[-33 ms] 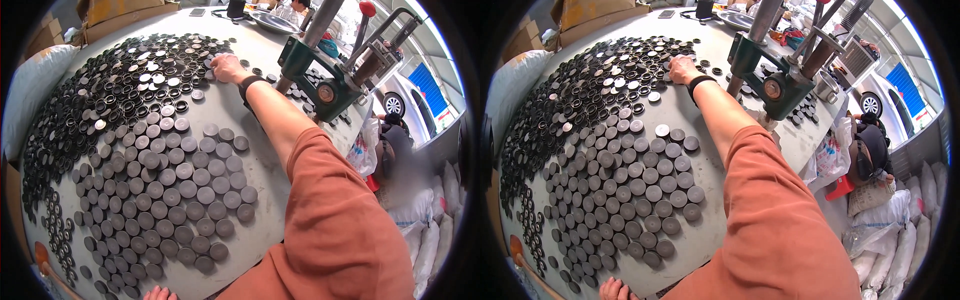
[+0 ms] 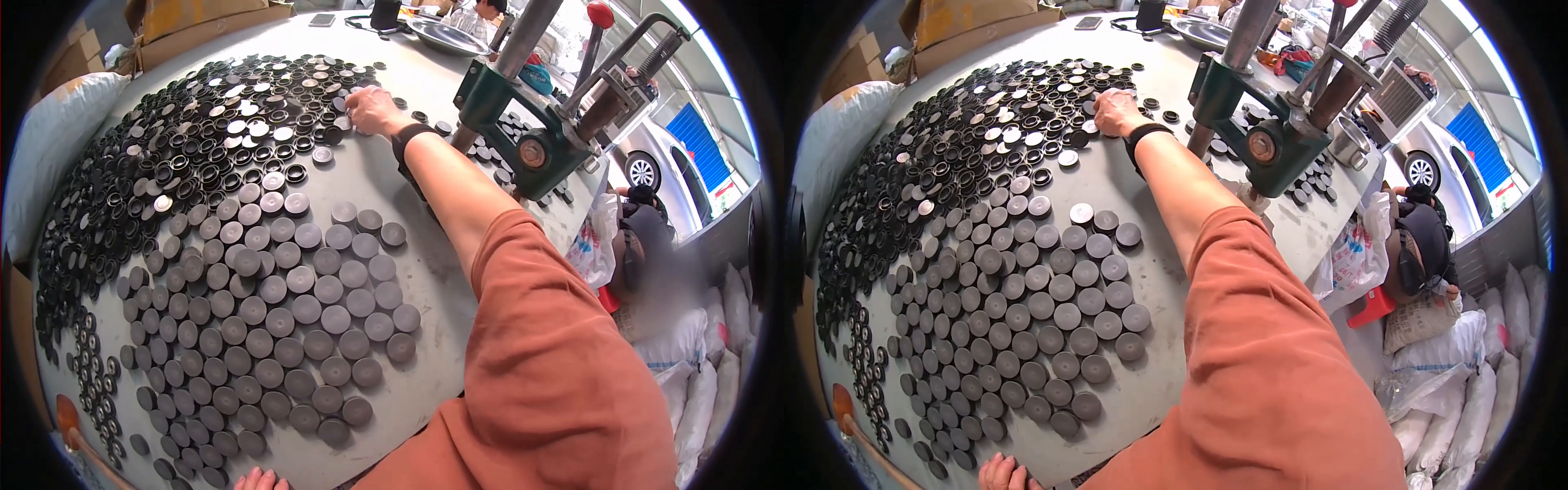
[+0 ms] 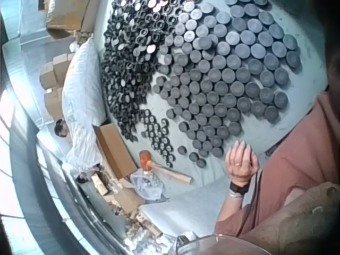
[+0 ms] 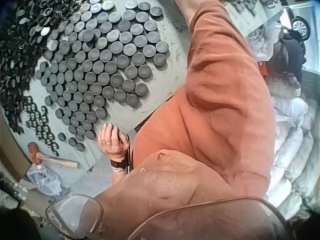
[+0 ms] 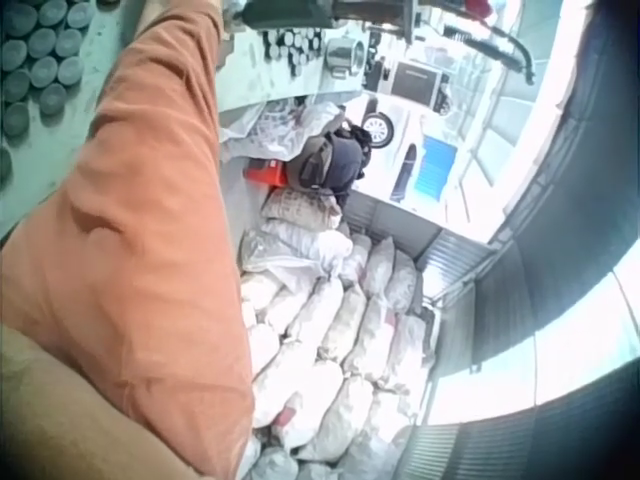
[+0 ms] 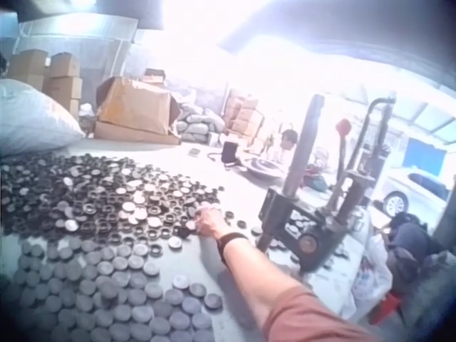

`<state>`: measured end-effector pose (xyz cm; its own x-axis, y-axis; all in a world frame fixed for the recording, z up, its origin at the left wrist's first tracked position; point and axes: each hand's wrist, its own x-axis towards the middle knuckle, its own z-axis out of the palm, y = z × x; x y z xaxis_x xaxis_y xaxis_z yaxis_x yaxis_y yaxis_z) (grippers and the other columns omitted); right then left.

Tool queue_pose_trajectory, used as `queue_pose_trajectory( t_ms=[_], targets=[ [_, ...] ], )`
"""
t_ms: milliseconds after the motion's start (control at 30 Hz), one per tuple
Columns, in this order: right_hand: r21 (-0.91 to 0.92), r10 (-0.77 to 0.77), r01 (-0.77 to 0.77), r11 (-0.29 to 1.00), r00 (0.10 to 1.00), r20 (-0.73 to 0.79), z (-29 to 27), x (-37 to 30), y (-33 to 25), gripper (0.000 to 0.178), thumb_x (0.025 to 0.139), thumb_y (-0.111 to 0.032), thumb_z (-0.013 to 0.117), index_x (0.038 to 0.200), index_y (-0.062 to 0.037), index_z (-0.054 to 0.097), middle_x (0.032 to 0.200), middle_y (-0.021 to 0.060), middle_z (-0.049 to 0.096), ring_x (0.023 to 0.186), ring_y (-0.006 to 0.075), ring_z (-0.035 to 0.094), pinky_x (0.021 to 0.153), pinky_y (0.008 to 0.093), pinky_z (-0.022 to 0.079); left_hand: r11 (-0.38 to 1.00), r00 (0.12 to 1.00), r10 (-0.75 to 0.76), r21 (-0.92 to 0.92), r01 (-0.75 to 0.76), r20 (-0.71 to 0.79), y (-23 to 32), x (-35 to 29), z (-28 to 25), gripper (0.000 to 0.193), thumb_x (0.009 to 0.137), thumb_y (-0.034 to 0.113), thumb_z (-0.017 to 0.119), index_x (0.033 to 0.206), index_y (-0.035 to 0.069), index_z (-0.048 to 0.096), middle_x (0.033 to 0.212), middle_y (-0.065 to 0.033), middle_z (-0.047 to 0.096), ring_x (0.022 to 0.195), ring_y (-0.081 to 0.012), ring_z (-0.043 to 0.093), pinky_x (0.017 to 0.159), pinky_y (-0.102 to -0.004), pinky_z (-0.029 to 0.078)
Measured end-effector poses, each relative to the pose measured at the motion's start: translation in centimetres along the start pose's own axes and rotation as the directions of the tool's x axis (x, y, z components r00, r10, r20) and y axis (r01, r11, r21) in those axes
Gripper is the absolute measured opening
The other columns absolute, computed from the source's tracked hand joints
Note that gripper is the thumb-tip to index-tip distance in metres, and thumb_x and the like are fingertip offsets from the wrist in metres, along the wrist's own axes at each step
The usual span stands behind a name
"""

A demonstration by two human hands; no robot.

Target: Manually assembling black circular components with metal bearings and using a press machine.

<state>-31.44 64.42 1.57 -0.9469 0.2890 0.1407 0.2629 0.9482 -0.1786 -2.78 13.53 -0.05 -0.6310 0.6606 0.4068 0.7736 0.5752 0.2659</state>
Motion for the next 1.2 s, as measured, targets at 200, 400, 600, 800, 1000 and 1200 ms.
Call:
queue_pose_trajectory(
  t_ms=[200, 400, 600, 800, 1000, 1200],
  targets=[
    [-0.004, -0.220, 0.223, 0.975, 0.965, 0.143, -0.1, -1.2, -0.8, 0.038, 0.070, -0.010, 0.058, 0.108, -0.0107, 0.062, 0.101, 0.0180, 0.061, 0.093, 0.0289, 0.059, 0.082, 0.0337, 0.046, 1.000, 1.000, 0.006, 0.008, -0.006, 0.005, -0.1, -0.1, 0.0, 0.019, 0.074, 0.010, 0.054, 0.091, 0.003, 0.060, 0.100, -0.0118, 0.060, 0.096, -0.0291, 0.057, 0.084, -0.0426, 0.043],
    [0.111, -0.125, 0.123, 0.986, 0.992, 0.005, -0.1, -0.7, -0.2, 0.034, 0.070, -0.008, 0.051, 0.100, -0.0100, 0.066, 0.100, 0.0186, 0.062, 0.096, 0.0284, 0.059, 0.085, 0.0319, 0.046, 1.000, 1.000, 0.011, 0.013, -0.011, -0.012, 0.0, 0.0, 0.2, 0.019, 0.074, 0.010, 0.054, 0.091, 0.004, 0.060, 0.100, -0.0114, 0.060, 0.096, -0.0291, 0.057, 0.084, -0.0424, 0.043],
    [0.044, -0.202, 0.197, 0.979, 0.961, 0.188, -0.8, -1.6, -1.8, 0.042, 0.074, -0.013, 0.059, 0.116, -0.0082, 0.056, 0.102, 0.0166, 0.061, 0.099, 0.0272, 0.057, 0.085, 0.0324, 0.045, 1.000, 1.000, 0.004, 0.016, -0.004, -0.008, 0.0, -0.2, 0.0, 0.019, 0.075, 0.009, 0.054, 0.092, 0.004, 0.060, 0.101, -0.0112, 0.060, 0.096, -0.0290, 0.057, 0.084, -0.0424, 0.043],
    [-0.040, -0.295, 0.300, 0.953, 0.951, 0.094, -0.5, -2.0, -1.1, 0.030, 0.069, -0.009, 0.061, 0.099, -0.0040, 0.062, 0.093, 0.0178, 0.062, 0.092, 0.0302, 0.059, 0.080, 0.0357, 0.046, 1.000, 1.000, 0.005, 0.021, -0.005, -0.017, 0.0, -0.2, 0.1, 0.018, 0.075, 0.009, 0.054, 0.091, 0.004, 0.060, 0.101, -0.0111, 0.060, 0.096, -0.0288, 0.057, 0.085, -0.0427, 0.043],
    [-0.070, -0.304, 0.298, 0.952, 0.947, -0.106, -1.7, -3.9, -1.6, 0.021, 0.066, -0.003, 0.051, 0.081, -0.0073, 0.065, 0.084, 0.0165, 0.064, 0.084, 0.0305, 0.061, 0.074, 0.0359, 0.048, 1.000, 1.000, 0.007, 0.021, -0.007, -0.018, 0.0, -0.1, 0.1, 0.018, 0.075, 0.009, 0.054, 0.091, 0.004, 0.060, 0.100, -0.0112, 0.060, 0.096, -0.0287, 0.058, 0.085, -0.0427, 0.043],
    [-0.041, -0.191, 0.201, 0.979, 0.967, 0.169, -3.5, -6.8, -1.4, 0.023, 0.064, -0.005, 0.052, 0.080, -0.0088, 0.068, 0.088, 0.0161, 0.064, 0.085, 0.0294, 0.062, 0.076, 0.0335, 0.049, 1.000, 1.000, 0.013, 0.022, -0.012, -0.022, 0.0, -0.1, 0.0, 0.018, 0.075, 0.009, 0.053, 0.091, 0.004, 0.061, 0.099, -0.0113, 0.060, 0.096, -0.0284, 0.058, 0.085, -0.0424, 0.043]
  ],
)
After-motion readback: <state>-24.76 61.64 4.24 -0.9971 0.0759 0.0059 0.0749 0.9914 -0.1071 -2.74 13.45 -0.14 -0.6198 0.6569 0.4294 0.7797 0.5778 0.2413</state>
